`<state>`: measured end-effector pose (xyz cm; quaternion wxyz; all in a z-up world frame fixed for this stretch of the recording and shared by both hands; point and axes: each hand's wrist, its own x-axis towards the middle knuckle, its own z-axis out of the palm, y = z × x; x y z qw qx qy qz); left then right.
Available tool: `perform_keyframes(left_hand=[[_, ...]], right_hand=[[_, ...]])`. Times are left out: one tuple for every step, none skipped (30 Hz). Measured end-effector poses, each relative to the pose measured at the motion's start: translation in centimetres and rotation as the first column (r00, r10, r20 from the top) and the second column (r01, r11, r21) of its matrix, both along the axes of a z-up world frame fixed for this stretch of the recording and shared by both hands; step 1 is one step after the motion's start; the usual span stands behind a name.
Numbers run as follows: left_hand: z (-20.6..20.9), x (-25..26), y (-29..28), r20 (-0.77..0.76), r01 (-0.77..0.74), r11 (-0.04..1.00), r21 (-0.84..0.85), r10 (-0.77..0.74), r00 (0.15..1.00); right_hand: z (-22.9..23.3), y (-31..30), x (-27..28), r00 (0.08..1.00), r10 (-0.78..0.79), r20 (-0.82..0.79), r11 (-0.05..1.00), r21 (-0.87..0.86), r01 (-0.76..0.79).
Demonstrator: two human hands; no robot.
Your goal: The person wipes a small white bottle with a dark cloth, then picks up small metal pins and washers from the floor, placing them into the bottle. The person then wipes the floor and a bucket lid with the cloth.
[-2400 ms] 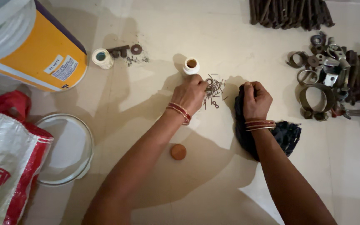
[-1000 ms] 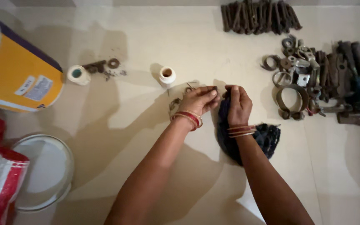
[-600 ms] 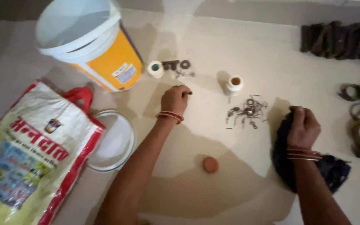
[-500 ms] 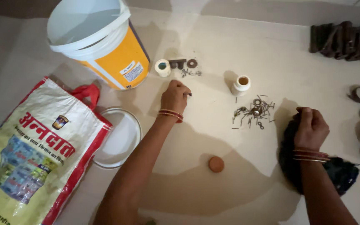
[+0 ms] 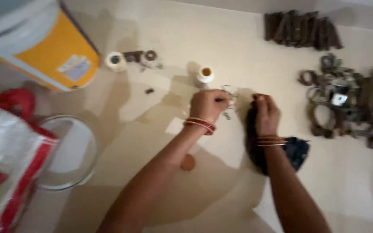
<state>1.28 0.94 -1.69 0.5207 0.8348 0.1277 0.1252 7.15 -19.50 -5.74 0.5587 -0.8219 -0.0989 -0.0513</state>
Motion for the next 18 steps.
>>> perform_keyframes(left_hand=[[-0.3,0.9,-2.3,-0.008,-0.004,0.999,0.032,0.004,1.0],[-0.8,1.7,-3.9,-0.021,-0.016,0.997,0.07,0.018,1.0],[-1.3,2.4,-5.4,-0.032,-0.027,0.994,0.109,0.031,0.999],[-1.9,3.1,-6.5,-0.083,-0.055,0.998,0.028,0.057,0.995],[-2.5,3.7,-7.5,-0.135,-0.086,0.995,-0.052,0.078,0.988],[-3.1,4.2,-8.0,-0.189,-0.12,0.985,-0.123,0.096,0.977],[-3.8,4.3,-8.3,-0.218,-0.132,0.976,-0.175,0.093,0.972],[-4.3,4.5,-8.4,-0.244,-0.14,0.964,-0.225,0.083,0.966],[-4.8,4.7,-8.5,-0.27,-0.148,0.95,-0.274,0.072,0.96],[-5.2,4.7,-8.7,-0.251,-0.152,0.938,-0.31,0.073,0.965],[-5.5,4.7,-8.8,-0.232,-0.155,0.925,-0.347,0.075,0.97],[-5.7,4.7,-9.1,-0.212,-0.158,0.909,-0.386,0.079,0.974],[-5.7,4.7,-9.2,-0.224,-0.147,0.92,-0.363,0.067,0.972],[-5.5,4.8,-9.2,-0.233,-0.141,0.93,-0.338,0.063,0.971],[-5.2,4.7,-9.1,-0.241,-0.135,0.94,-0.314,0.059,0.969],[-4.7,4.6,-8.8,-0.237,-0.099,0.95,-0.296,0.027,0.971],[-4.0,4.2,-8.5,-0.234,-0.062,0.958,-0.279,-0.005,0.972],[-3.2,4.0,-7.8,-0.23,-0.028,0.966,-0.257,-0.033,0.973]], right_hand=[[0.4,-0.1,-0.2,0.998,0.063,0.03,0.998,0.026,-0.064],[0.4,0.3,-0.4,0.996,0.08,0.042,0.997,0.02,-0.081],[0.6,0.5,-0.7,0.994,0.098,0.052,0.995,0.014,-0.099],[0.9,0.4,-0.9,0.991,0.118,0.058,0.993,0.019,-0.12],[1.2,0.1,-1.0,0.989,0.125,0.08,0.992,-0.017,-0.124],[1.3,0.3,-1.0,0.986,0.131,0.101,0.991,-0.047,-0.127],[1.3,0.4,-0.9,0.983,0.138,0.122,0.989,-0.076,-0.13],[1.2,0.6,-0.7,0.991,0.099,0.091,0.992,-0.085,-0.092],[1.0,0.7,-0.5,0.996,0.06,0.059,0.994,-0.094,-0.054],[0.8,0.7,-0.5,1.0,0.016,0.025,0.994,-0.107,-0.014],[0.5,0.7,-0.4,1.0,0.0,0.015,0.996,-0.088,0.002],[0.3,0.6,-0.2,1.0,-0.015,0.006,0.997,-0.073,0.015],[0.1,0.4,-0.2,1.0,-0.029,-0.003,0.998,-0.058,0.029],[0.0,0.3,0.0,0.999,-0.023,0.027,0.997,-0.067,0.025],[-0.1,0.3,0.1,0.998,-0.017,0.056,0.997,-0.077,0.021],[-0.1,0.3,0.1,0.996,-0.007,0.086,0.997,-0.082,0.014],[-0.1,0.2,0.0,0.997,-0.026,0.07,0.997,-0.073,0.031],[-0.1,0.3,0.0,0.998,-0.041,0.054,0.997,-0.06,0.044]])
